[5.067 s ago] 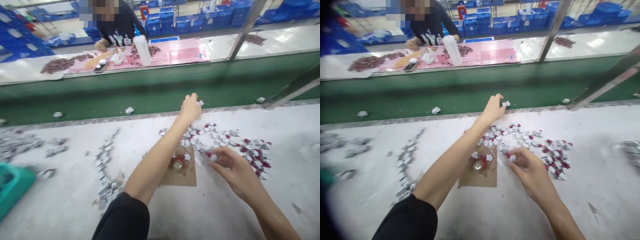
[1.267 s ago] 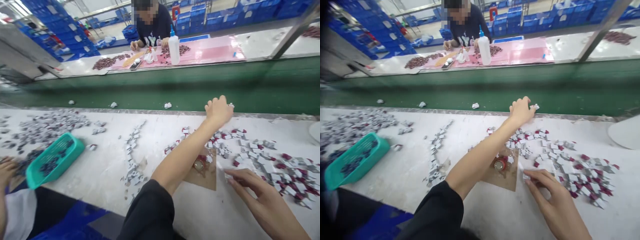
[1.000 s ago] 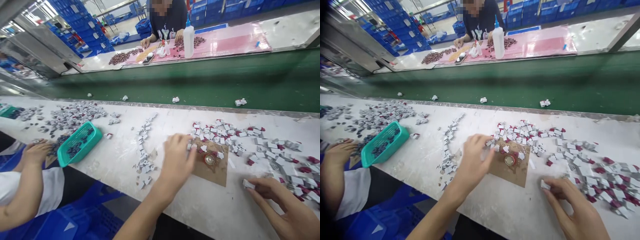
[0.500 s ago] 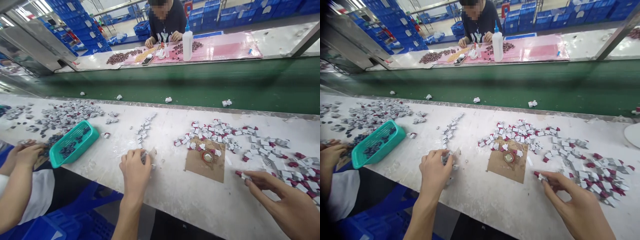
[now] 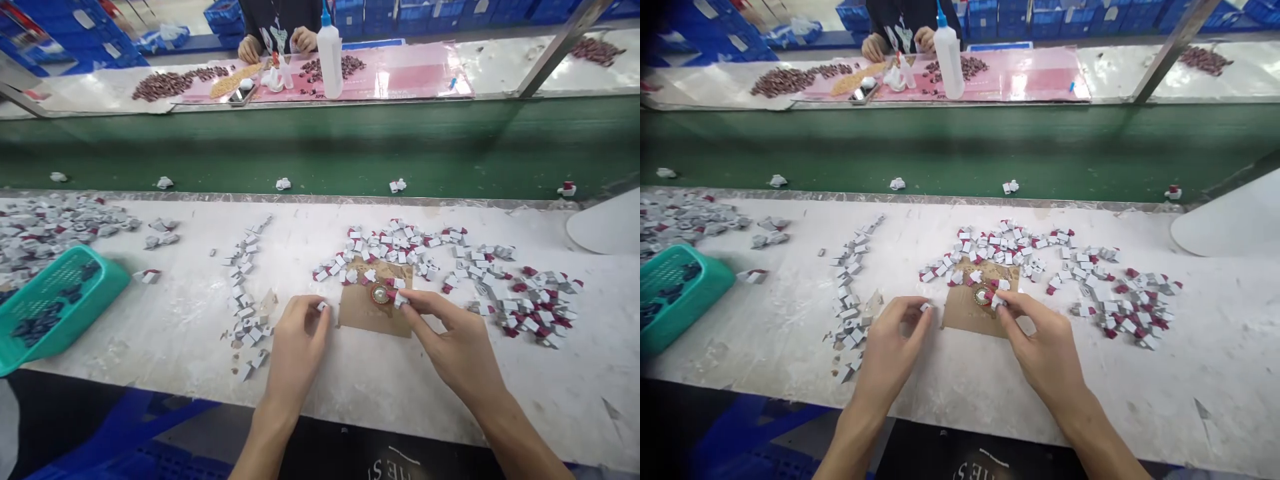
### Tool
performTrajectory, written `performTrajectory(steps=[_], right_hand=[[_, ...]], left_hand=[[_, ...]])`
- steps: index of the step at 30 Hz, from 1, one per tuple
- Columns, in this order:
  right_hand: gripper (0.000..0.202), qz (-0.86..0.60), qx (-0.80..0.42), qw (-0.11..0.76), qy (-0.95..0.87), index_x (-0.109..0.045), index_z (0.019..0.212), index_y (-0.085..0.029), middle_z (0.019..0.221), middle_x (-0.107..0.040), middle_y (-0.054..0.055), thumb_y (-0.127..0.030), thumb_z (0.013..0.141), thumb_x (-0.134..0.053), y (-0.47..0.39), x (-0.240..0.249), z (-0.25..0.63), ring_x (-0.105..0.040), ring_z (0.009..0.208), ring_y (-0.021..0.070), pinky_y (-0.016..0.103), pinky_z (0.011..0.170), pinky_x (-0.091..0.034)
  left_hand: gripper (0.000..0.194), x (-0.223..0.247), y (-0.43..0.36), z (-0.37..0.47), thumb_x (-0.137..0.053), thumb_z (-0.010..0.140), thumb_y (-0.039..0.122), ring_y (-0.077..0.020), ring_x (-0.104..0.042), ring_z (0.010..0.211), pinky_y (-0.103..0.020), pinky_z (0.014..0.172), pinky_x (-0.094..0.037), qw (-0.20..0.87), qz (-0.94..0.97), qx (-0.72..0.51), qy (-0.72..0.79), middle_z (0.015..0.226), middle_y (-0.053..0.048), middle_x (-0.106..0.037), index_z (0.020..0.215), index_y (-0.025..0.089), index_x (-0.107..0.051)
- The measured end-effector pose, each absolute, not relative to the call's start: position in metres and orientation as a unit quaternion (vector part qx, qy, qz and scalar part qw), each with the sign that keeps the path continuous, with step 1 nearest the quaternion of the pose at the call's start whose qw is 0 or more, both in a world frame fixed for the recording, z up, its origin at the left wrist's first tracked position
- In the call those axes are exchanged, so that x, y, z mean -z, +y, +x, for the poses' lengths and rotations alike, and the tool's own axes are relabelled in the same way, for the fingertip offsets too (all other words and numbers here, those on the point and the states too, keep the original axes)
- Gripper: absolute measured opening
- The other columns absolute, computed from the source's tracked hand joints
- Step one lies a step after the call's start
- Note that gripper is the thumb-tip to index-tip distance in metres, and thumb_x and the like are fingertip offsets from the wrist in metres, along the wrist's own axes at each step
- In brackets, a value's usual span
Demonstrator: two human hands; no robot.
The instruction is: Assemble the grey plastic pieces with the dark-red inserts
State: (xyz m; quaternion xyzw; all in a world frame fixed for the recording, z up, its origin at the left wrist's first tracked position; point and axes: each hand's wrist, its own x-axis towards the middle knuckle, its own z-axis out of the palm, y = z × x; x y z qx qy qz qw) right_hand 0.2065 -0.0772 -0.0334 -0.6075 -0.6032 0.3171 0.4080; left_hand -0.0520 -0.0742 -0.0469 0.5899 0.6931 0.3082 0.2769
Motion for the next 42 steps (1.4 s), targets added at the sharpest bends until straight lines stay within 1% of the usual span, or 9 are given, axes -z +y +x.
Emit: performTrajectory(steps=[6,11,14,17,21,25,28,35,42], right_hand=[[0.021,-0.593,-0.301,0.394,-0.635,-0.09,0.119,-0.026,0.111,-0.095,0.004,-0.026,0.108,-0.073,-0.073,0.039,0.204,-0.091,0.084,0.0244,0.036,0.074,-0.076],[0.022,-0.585,-0.286,0.393,-0.649,-0.09,0.118,-0.024,0.105,-0.094,0.004,-0.023,0.108,-0.071,-0.071,0.04,0.203,-0.09,0.083,0.0242,0.035,0.073,-0.075],[0.022,-0.59,-0.297,0.397,-0.637,-0.091,0.117,-0.025,0.109,-0.094,0.004,-0.023,0.107,-0.072,-0.071,0.039,0.202,-0.09,0.083,0.0236,0.036,0.075,-0.076],[0.019,-0.603,-0.326,0.421,-0.594,-0.092,0.116,-0.028,0.113,-0.094,0.004,-0.028,0.106,-0.076,-0.072,0.036,0.203,-0.09,0.089,0.0255,0.039,0.081,-0.077],[0.016,-0.586,-0.439,0.485,-0.479,-0.093,0.117,-0.033,0.116,-0.094,0.005,-0.039,0.104,-0.085,-0.067,0.028,0.206,-0.092,0.108,0.0307,0.046,0.094,-0.079],[0.025,-0.522,-0.537,0.534,-0.392,-0.091,0.114,-0.033,0.115,-0.094,0.006,-0.053,0.1,-0.093,-0.058,0.023,0.209,-0.092,0.109,0.0327,0.052,0.097,-0.079],[0.027,-0.489,-0.577,0.541,-0.368,-0.09,0.113,-0.033,0.115,-0.094,0.005,-0.055,0.098,-0.095,-0.056,0.023,0.21,-0.092,0.112,0.0332,0.056,0.102,-0.078],[0.026,-0.496,-0.587,0.541,-0.341,-0.092,0.114,-0.033,0.117,-0.094,0.006,-0.052,0.098,-0.096,-0.061,0.029,0.212,-0.091,0.112,0.0309,0.052,0.106,-0.076],[0.022,-0.524,-0.549,0.51,-0.405,-0.094,0.114,-0.032,0.115,-0.094,0.006,-0.049,0.1,-0.093,-0.06,0.026,0.218,-0.091,0.109,0.0301,0.045,0.098,-0.078]], left_hand=[[0.029,0.044,-0.075,-0.068,-0.069,0.106,0.038,-0.0234,-0.076,0.093,-0.039,0.088,-0.065,0.335,0.613,-0.271,0.663,0.109,-0.005,-0.078,0.13,0.028,-0.081],[0.019,0.049,-0.072,-0.072,-0.07,0.105,0.035,-0.0212,-0.076,0.09,-0.036,0.085,-0.065,0.338,0.619,-0.292,0.646,0.106,-0.004,-0.079,0.115,0.03,-0.086],[0.017,0.049,-0.072,-0.065,-0.074,0.104,0.039,-0.023,-0.08,0.099,-0.038,0.092,-0.067,0.359,0.586,-0.32,0.652,0.113,-0.004,-0.084,0.113,0.029,-0.085],[0.019,0.042,-0.068,-0.054,-0.081,0.099,0.041,-0.0245,-0.084,0.103,-0.038,0.094,-0.069,0.41,0.531,-0.37,0.643,0.11,-0.005,-0.087,0.111,0.027,-0.085],[0.017,0.024,-0.052,-0.029,-0.089,0.093,0.038,-0.0238,-0.084,0.093,-0.038,0.089,-0.072,0.478,0.496,-0.414,0.595,0.101,-0.005,-0.088,0.105,0.026,-0.087],[0.019,0.01,-0.035,-0.002,-0.089,0.094,0.036,-0.026,-0.087,0.094,-0.043,0.09,-0.075,0.593,0.461,-0.409,0.518,0.102,-0.005,-0.09,0.11,0.027,-0.089],[0.018,0.008,-0.027,0.012,-0.087,0.095,0.034,-0.0267,-0.089,0.098,-0.045,0.096,-0.075,0.628,0.459,-0.4,0.484,0.104,-0.005,-0.092,0.112,0.028,-0.09],[0.015,0.01,-0.023,0.022,-0.087,0.097,0.033,-0.0268,-0.089,0.096,-0.045,0.096,-0.075,0.65,0.457,-0.39,0.464,0.101,-0.005,-0.092,0.11,0.027,-0.09],[0.014,0.01,-0.021,0.02,-0.087,0.096,0.033,-0.0272,-0.088,0.096,-0.045,0.094,-0.075,0.633,0.491,-0.364,0.475,0.103,-0.006,-0.091,0.108,0.028,-0.091]])
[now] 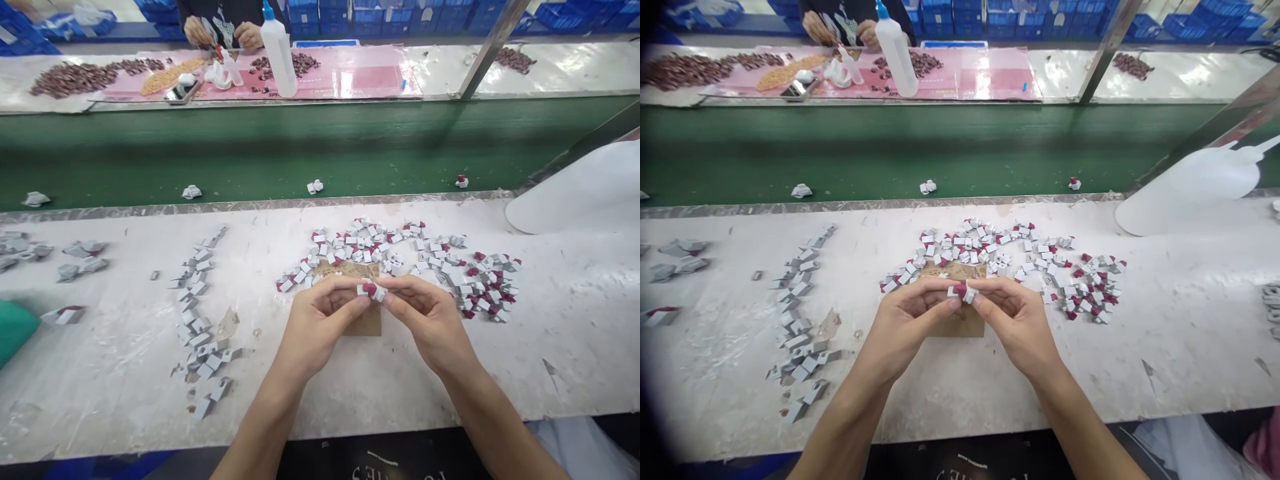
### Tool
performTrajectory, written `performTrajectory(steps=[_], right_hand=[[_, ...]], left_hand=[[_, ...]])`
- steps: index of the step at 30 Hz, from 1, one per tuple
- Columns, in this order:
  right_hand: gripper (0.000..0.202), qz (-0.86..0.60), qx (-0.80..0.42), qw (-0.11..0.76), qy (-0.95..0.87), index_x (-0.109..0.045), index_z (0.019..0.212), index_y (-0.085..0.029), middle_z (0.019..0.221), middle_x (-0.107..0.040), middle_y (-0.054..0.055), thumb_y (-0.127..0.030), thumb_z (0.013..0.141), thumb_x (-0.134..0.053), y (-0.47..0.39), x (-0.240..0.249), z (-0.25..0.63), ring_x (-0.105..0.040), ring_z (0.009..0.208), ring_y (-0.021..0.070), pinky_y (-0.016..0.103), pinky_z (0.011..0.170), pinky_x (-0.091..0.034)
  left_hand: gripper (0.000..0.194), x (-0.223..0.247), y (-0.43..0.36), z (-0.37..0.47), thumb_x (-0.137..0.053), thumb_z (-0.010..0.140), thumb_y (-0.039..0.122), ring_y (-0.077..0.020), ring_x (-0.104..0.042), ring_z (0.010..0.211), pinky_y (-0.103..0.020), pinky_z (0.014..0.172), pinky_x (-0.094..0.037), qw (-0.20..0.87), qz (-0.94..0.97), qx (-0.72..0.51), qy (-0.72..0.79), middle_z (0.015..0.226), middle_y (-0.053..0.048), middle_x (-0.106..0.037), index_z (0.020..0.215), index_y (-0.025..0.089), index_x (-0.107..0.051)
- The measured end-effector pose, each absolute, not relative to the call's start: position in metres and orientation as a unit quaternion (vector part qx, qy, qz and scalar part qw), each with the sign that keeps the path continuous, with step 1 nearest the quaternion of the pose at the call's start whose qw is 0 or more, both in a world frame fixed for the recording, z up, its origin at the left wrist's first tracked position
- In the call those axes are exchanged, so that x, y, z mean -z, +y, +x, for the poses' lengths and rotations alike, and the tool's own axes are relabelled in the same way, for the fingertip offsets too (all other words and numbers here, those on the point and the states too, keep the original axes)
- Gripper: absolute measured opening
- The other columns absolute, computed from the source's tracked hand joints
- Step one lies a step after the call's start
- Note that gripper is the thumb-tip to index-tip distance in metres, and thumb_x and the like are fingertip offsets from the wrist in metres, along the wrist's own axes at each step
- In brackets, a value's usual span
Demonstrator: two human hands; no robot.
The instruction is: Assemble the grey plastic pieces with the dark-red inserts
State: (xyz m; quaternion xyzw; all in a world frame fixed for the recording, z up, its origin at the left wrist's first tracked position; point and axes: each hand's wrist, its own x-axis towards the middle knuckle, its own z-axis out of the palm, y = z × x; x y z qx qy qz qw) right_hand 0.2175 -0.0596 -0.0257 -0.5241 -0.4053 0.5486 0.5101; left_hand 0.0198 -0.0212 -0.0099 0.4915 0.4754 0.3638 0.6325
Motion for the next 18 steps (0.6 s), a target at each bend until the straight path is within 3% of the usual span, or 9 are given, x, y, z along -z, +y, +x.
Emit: performTrajectory(steps=[4,8,13,16,18], right_hand=[[0.016,-0.51,-0.556,0.481,-0.446,-0.096,0.113,-0.034,0.109,-0.094,0.005,-0.045,0.102,-0.091,-0.06,0.018,0.225,-0.092,0.102,0.0277,0.04,0.09,-0.078],[0.019,-0.502,-0.563,0.486,-0.442,-0.096,0.113,-0.034,0.106,-0.094,0.005,-0.048,0.101,-0.091,-0.062,0.01,0.23,-0.092,0.101,0.0276,0.04,0.086,-0.078],[0.027,-0.511,-0.552,0.434,-0.496,-0.094,0.118,-0.032,0.108,-0.093,0.006,-0.054,0.104,-0.086,-0.033,0.003,0.249,-0.089,0.098,0.0271,0.045,0.089,-0.077],[0.029,-0.648,-0.362,0.391,-0.545,-0.092,0.124,-0.029,0.111,-0.09,0.009,-0.049,0.108,-0.079,0.019,0.005,0.282,-0.084,0.095,0.0276,0.047,0.085,-0.074],[0.028,-0.736,-0.201,0.375,-0.526,-0.088,0.131,-0.025,0.134,-0.084,0.015,-0.032,0.109,-0.072,0.063,0.009,0.31,-0.08,0.111,0.0318,0.054,0.101,-0.068]], left_hand=[[0.013,0.006,-0.02,0.015,-0.089,0.094,0.035,-0.0294,-0.087,0.097,-0.044,0.087,-0.074,0.628,0.525,-0.333,0.467,0.103,-0.007,-0.09,0.106,0.03,-0.092],[0.011,0.0,-0.015,0.018,-0.089,0.093,0.036,-0.0319,-0.085,0.103,-0.047,0.091,-0.073,0.618,0.548,-0.322,0.463,0.103,-0.007,-0.088,0.103,0.031,-0.092],[0.021,-0.008,0.004,0.029,-0.081,0.1,0.043,-0.0246,-0.079,0.078,-0.04,0.073,-0.068,0.596,0.589,-0.294,0.46,0.088,-0.004,-0.083,0.117,0.03,-0.085],[0.022,-0.012,0.028,0.041,-0.077,0.101,0.041,-0.0228,-0.076,0.077,-0.037,0.071,-0.064,0.527,0.628,-0.306,0.484,0.087,-0.003,-0.08,0.118,0.028,-0.082],[0.017,-0.013,0.051,0.055,-0.075,0.099,0.034,-0.0234,-0.076,0.084,-0.036,0.073,-0.063,0.474,0.654,-0.317,0.498,0.096,-0.005,-0.082,0.112,0.026,-0.082]])
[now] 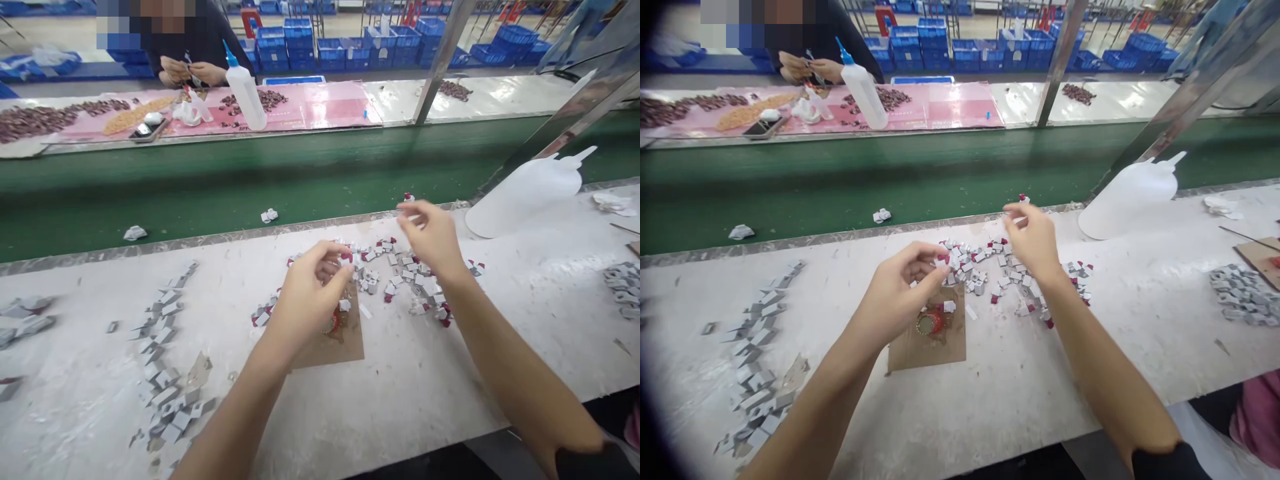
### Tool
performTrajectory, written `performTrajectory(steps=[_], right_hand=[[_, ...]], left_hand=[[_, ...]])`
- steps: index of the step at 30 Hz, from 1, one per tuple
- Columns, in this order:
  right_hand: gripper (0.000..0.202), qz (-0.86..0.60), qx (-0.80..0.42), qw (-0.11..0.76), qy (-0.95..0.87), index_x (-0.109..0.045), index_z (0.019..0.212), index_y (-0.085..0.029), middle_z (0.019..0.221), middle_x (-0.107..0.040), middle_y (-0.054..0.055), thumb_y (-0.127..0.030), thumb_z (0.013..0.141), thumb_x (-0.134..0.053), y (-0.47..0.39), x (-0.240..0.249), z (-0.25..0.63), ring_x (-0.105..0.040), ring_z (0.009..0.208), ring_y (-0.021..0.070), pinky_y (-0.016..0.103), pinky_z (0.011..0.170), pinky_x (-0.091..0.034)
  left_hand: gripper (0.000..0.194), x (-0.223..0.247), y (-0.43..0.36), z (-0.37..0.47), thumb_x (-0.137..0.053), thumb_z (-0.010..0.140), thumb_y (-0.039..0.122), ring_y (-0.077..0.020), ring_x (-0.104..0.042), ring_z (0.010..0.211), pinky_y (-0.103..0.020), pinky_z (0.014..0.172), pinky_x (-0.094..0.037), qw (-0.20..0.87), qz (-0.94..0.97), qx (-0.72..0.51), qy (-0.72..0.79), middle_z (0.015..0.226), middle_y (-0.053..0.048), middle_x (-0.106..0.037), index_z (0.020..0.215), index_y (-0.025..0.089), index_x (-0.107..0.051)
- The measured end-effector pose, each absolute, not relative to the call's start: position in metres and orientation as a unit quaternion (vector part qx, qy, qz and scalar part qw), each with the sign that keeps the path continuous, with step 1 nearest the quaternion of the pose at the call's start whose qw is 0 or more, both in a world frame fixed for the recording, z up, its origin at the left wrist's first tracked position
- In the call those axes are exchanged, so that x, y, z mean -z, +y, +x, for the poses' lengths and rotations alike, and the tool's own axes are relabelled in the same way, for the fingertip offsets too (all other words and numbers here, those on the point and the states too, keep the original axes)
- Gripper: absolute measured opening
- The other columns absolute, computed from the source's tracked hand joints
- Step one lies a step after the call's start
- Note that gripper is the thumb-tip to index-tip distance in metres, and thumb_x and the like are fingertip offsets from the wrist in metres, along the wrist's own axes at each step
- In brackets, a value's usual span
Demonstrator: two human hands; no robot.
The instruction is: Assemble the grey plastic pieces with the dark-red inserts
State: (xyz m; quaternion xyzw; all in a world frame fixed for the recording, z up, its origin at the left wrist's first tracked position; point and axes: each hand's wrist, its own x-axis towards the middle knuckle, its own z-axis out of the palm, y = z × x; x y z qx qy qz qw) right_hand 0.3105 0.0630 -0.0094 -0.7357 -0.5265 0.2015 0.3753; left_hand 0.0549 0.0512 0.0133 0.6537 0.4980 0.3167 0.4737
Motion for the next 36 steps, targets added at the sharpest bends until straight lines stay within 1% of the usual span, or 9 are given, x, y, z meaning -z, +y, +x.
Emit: performTrajectory(steps=[2,5,8,13,15,20,27,32,36], right_hand=[[0.037,-0.762,-0.159,0.368,-0.509,-0.085,0.134,-0.018,0.148,-0.076,0.021,-0.016,0.1,-0.073,0.106,0.016,0.337,-0.075,0.125,0.0378,0.063,0.118,-0.057],[0.031,-0.769,-0.163,0.35,-0.509,-0.087,0.116,-0.014,0.136,-0.081,0.023,-0.008,0.086,-0.077,0.15,0.026,0.362,-0.072,0.128,0.0404,0.061,0.125,-0.05],[0.014,-0.767,-0.177,0.35,-0.509,-0.085,0.1,-0.017,0.11,-0.085,0.018,-0.015,0.089,-0.075,0.16,0.029,0.366,-0.077,0.112,0.0368,0.056,0.116,-0.056],[0.032,-0.746,-0.207,0.378,-0.507,-0.074,0.129,-0.02,0.096,-0.083,0.008,-0.029,0.098,-0.074,0.093,0.02,0.342,-0.079,0.092,0.0296,0.043,0.088,-0.064],[0.025,-0.713,-0.274,0.37,-0.529,-0.072,0.125,-0.026,0.086,-0.08,0.002,-0.039,0.104,-0.072,0.048,0.018,0.327,-0.074,0.074,0.0248,0.036,0.069,-0.06],[0.025,-0.654,-0.344,0.303,-0.602,-0.081,0.113,-0.032,0.083,-0.08,0.001,-0.049,0.115,-0.063,-0.048,0.027,0.286,-0.075,0.07,0.0233,0.034,0.063,-0.059],[0.03,-0.663,-0.282,0.289,-0.63,-0.083,0.123,-0.037,0.126,-0.091,0.003,-0.044,0.12,-0.055,-0.098,0.045,0.278,-0.09,0.105,0.0299,0.037,0.081,-0.07],[0.033,-0.662,-0.309,0.258,-0.633,-0.084,0.123,-0.036,0.098,-0.088,0.002,-0.051,0.12,-0.054,-0.107,0.045,0.278,-0.08,0.069,0.0221,0.032,0.067,-0.065],[0.036,-0.634,-0.33,0.241,-0.657,-0.085,0.127,-0.035,0.11,-0.091,0.003,-0.059,0.116,-0.061,-0.11,0.052,0.282,-0.087,0.079,0.0242,0.03,0.066,-0.067]], left_hand=[[0.013,-0.013,0.079,0.075,-0.072,0.1,0.026,-0.0239,-0.077,0.093,-0.037,0.078,-0.063,0.436,0.677,-0.308,0.507,0.104,-0.008,-0.083,0.11,0.025,-0.08],[0.014,-0.006,0.125,0.114,-0.07,0.1,0.013,-0.0233,-0.078,0.102,-0.037,0.092,-0.062,0.404,0.702,-0.271,0.52,0.112,-0.01,-0.085,0.106,0.022,-0.078],[0.012,0.008,0.167,0.153,-0.072,0.102,0.009,-0.0238,-0.079,0.107,-0.039,0.101,-0.062,0.391,0.711,-0.238,0.534,0.11,-0.011,-0.084,0.105,0.019,-0.078],[0.034,0.031,0.21,0.199,-0.078,0.111,0.039,-0.0272,-0.078,0.121,-0.05,0.106,-0.068,0.377,0.72,-0.166,0.559,0.14,-0.012,-0.078,0.138,0.018,-0.076],[0.042,0.037,0.218,0.207,-0.078,0.111,0.044,-0.0289,-0.077,0.125,-0.052,0.106,-0.068,0.368,0.722,-0.147,0.568,0.148,-0.013,-0.074,0.145,0.02,-0.073],[0.035,0.037,0.221,0.204,-0.077,0.111,0.038,-0.0329,-0.07,0.139,-0.057,0.118,-0.061,0.322,0.715,-0.144,0.604,0.153,-0.015,-0.071,0.141,0.02,-0.075],[0.029,-0.001,0.147,0.141,-0.072,0.11,0.023,-0.036,-0.061,0.143,-0.049,0.124,-0.045,0.299,0.736,-0.198,0.575,0.142,-0.017,-0.073,0.139,0.02,-0.069],[0.027,-0.011,0.039,0.048,-0.066,0.113,0.029,-0.0306,-0.063,0.136,-0.047,0.12,-0.049,0.271,0.738,-0.275,0.553,0.137,-0.01,-0.073,0.139,0.024,-0.071],[0.026,0.011,-0.031,-0.04,-0.068,0.109,0.032,-0.0358,-0.065,0.125,-0.056,0.113,-0.051,0.129,0.669,-0.257,0.686,0.128,-0.013,-0.073,0.132,0.023,-0.075]])
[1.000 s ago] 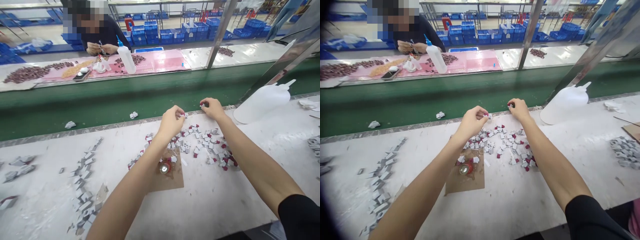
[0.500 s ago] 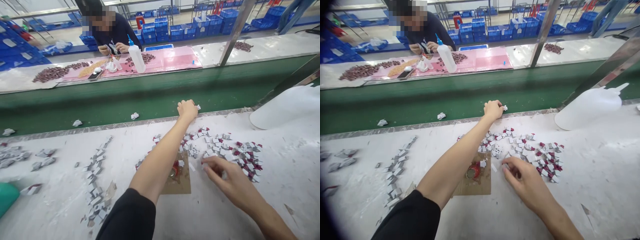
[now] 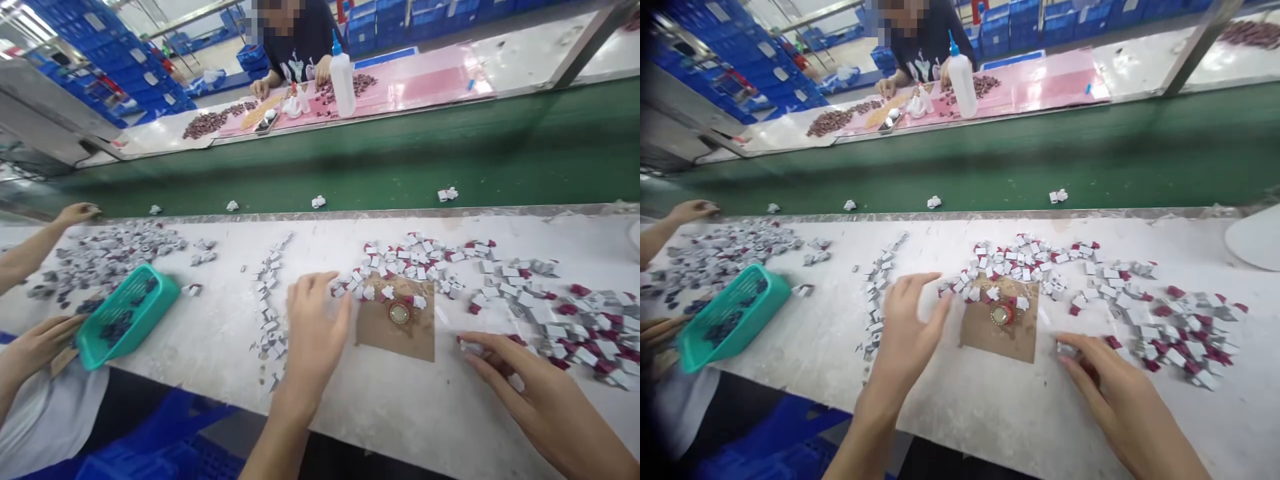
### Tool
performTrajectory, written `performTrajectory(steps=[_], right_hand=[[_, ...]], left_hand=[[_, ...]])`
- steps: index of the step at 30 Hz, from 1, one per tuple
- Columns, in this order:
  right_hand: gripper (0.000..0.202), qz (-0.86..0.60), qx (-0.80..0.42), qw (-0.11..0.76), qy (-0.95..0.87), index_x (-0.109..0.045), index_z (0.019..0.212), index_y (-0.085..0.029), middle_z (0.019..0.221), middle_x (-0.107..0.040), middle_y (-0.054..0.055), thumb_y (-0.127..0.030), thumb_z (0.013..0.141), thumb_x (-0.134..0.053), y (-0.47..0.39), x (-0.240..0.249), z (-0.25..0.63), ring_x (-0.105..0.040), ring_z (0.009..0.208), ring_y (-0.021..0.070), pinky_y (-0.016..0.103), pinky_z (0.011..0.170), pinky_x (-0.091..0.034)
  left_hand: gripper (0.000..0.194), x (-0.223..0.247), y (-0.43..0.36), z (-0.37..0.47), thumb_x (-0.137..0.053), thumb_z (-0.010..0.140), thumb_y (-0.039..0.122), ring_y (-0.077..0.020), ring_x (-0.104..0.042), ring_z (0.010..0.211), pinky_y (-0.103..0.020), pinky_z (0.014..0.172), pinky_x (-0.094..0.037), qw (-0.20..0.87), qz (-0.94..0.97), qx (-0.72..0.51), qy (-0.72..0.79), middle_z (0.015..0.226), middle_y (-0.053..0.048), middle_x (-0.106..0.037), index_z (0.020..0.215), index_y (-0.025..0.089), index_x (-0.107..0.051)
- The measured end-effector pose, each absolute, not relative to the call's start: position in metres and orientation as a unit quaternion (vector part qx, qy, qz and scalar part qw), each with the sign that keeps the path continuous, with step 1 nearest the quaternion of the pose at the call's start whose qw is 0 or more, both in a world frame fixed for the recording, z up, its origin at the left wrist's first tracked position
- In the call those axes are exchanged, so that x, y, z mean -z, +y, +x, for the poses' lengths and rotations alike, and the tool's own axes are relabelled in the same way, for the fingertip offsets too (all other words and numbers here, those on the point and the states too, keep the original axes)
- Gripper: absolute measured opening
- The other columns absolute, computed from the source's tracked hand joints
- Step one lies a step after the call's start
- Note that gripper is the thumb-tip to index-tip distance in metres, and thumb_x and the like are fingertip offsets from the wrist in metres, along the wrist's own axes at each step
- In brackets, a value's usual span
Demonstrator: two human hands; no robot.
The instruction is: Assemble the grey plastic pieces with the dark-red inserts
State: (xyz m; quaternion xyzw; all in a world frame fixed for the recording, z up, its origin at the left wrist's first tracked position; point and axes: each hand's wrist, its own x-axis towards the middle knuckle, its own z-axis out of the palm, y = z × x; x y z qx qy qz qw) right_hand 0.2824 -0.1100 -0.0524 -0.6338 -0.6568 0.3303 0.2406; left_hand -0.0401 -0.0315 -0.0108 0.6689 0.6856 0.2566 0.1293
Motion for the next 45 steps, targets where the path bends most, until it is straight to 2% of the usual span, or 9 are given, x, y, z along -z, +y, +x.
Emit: performTrajectory(steps=[4,8,11,16,24,29,34,38,45], right_hand=[[0.038,-0.647,-0.337,0.214,-0.65,-0.085,0.129,-0.034,0.111,-0.094,0.004,-0.062,0.113,-0.066,-0.114,0.065,0.297,-0.087,0.069,0.0249,0.03,0.057,-0.067],[0.048,-0.672,-0.319,0.245,-0.622,-0.083,0.135,-0.03,0.112,-0.094,0.01,-0.068,0.106,-0.074,-0.115,0.068,0.3,-0.092,0.081,0.0327,0.031,0.049,-0.064],[0.046,-0.686,-0.321,0.276,-0.592,-0.084,0.13,-0.031,0.095,-0.093,0.009,-0.068,0.103,-0.08,-0.112,0.06,0.286,-0.092,0.083,0.0334,0.029,0.046,-0.061],[0.028,-0.67,-0.32,0.369,-0.559,-0.088,0.121,-0.032,0.105,-0.09,0.006,-0.054,0.105,-0.083,-0.1,0.041,0.248,-0.088,0.091,0.0273,0.033,0.073,-0.071],[0.018,-0.623,-0.391,0.417,-0.534,-0.091,0.115,-0.029,0.109,-0.091,0.006,-0.042,0.105,-0.083,-0.078,0.036,0.212,-0.088,0.094,0.0268,0.039,0.082,-0.076],[0.017,-0.619,-0.383,0.417,-0.545,-0.09,0.113,-0.027,0.106,-0.092,0.007,-0.038,0.104,-0.081,-0.074,0.038,0.202,-0.089,0.092,0.0267,0.038,0.079,-0.077],[0.015,-0.612,-0.347,0.403,-0.586,-0.088,0.116,-0.026,0.1,-0.089,0.004,-0.03,0.106,-0.077,-0.072,0.039,0.201,-0.087,0.087,0.0235,0.037,0.08,-0.075],[0.015,-0.609,-0.343,0.403,-0.591,-0.088,0.115,-0.026,0.099,-0.089,0.004,-0.029,0.105,-0.077,-0.071,0.037,0.201,-0.085,0.085,0.0232,0.038,0.079,-0.073],[0.021,-0.584,-0.468,0.469,-0.469,-0.093,0.125,-0.034,0.11,-0.091,0.004,-0.036,0.106,-0.083,-0.071,0.031,0.204,-0.088,0.096,0.0253,0.044,0.09,-0.077]], left_hand=[[0.033,0.03,-0.086,-0.11,-0.069,0.104,0.034,-0.0409,-0.065,0.119,-0.062,0.108,-0.052,-0.004,0.604,-0.181,0.776,0.125,-0.017,-0.07,0.132,0.02,-0.078],[0.031,0.039,-0.122,-0.135,-0.07,0.106,0.035,-0.0382,-0.063,0.115,-0.059,0.105,-0.054,-0.027,0.632,-0.125,0.765,0.129,-0.016,-0.069,0.132,0.025,-0.083],[0.025,0.045,-0.128,-0.133,-0.068,0.108,0.029,-0.0388,-0.06,0.115,-0.057,0.101,-0.055,-0.025,0.646,-0.115,0.754,0.133,-0.017,-0.07,0.125,0.027,-0.087],[0.023,0.049,-0.118,-0.13,-0.066,0.112,0.031,-0.0407,-0.059,0.116,-0.062,0.102,-0.054,0.005,0.668,-0.137,0.732,0.135,-0.019,-0.069,0.113,0.028,-0.089],[0.03,0.055,-0.1,-0.091,-0.056,0.114,0.024,-0.0299,-0.07,0.109,-0.047,0.095,-0.062,0.227,0.703,-0.203,0.643,0.114,-0.008,-0.072,0.131,0.031,-0.08],[0.033,0.06,-0.103,-0.073,-0.067,0.111,0.032,-0.0258,-0.074,0.101,-0.042,0.089,-0.064,0.254,0.664,-0.234,0.663,0.115,-0.005,-0.072,0.144,0.03,-0.072],[0.013,0.062,-0.107,-0.064,-0.075,0.109,0.036,-0.0246,-0.072,0.091,-0.042,0.087,-0.063,0.208,0.617,-0.3,0.697,0.101,-0.003,-0.074,0.117,0.026,-0.075],[0.011,0.057,-0.103,-0.058,-0.072,0.108,0.03,-0.0236,-0.074,0.097,-0.041,0.092,-0.064,0.234,0.605,-0.331,0.686,0.108,-0.004,-0.077,0.116,0.027,-0.079],[0.012,0.032,-0.079,-0.03,-0.081,0.104,0.033,-0.0216,-0.082,0.101,-0.035,0.092,-0.068,0.485,0.494,-0.408,0.595,0.108,-0.003,-0.085,0.115,0.027,-0.08]])
